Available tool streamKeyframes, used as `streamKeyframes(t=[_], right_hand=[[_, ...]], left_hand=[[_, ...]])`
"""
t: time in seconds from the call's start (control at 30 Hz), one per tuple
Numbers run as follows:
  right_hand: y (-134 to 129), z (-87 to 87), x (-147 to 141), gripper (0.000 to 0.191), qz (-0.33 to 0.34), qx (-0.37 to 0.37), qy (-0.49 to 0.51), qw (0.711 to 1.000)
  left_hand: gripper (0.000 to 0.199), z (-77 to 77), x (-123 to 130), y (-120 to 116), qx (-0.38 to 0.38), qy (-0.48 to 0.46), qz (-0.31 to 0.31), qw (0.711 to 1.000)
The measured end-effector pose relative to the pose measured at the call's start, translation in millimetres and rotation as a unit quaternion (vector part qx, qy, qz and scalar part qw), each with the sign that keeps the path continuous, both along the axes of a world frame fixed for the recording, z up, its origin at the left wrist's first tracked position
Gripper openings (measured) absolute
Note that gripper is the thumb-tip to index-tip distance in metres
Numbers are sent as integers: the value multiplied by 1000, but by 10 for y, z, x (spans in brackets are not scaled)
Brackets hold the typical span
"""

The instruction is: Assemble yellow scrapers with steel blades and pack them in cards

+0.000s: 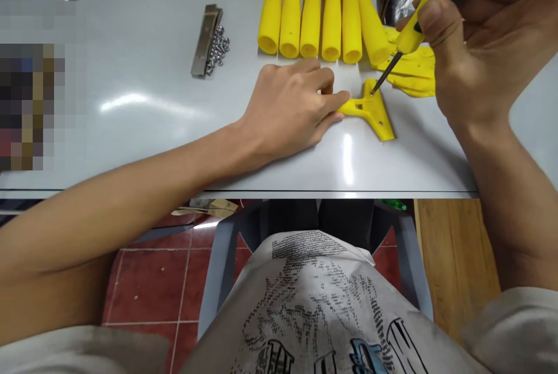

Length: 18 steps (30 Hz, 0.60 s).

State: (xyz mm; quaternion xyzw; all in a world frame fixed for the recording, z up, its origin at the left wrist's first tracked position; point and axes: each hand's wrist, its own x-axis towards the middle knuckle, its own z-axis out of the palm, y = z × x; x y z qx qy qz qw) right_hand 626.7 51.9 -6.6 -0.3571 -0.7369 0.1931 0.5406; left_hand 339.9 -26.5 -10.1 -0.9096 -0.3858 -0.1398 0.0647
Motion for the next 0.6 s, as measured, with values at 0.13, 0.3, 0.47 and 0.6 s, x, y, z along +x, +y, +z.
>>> streamKeyframes(t=[0.13,0.3,0.47,0.6], right_hand=[[114,-88,-27,64,34,188,-40,981],[32,-49,-84,87,60,77,47,994],[-106,49,-52,110,-16,15,-24,999],[-323,190,-45,88,-87,25,-60,994]], left_hand=[[36,-13,-89,208,-14,-7,-15,1000],[33,-103,-210,413,-28,-67,-55,996],[41,-160,-296,502,3,-77,-77,994],[48,-133,-301,512,42,-60,-102,992]])
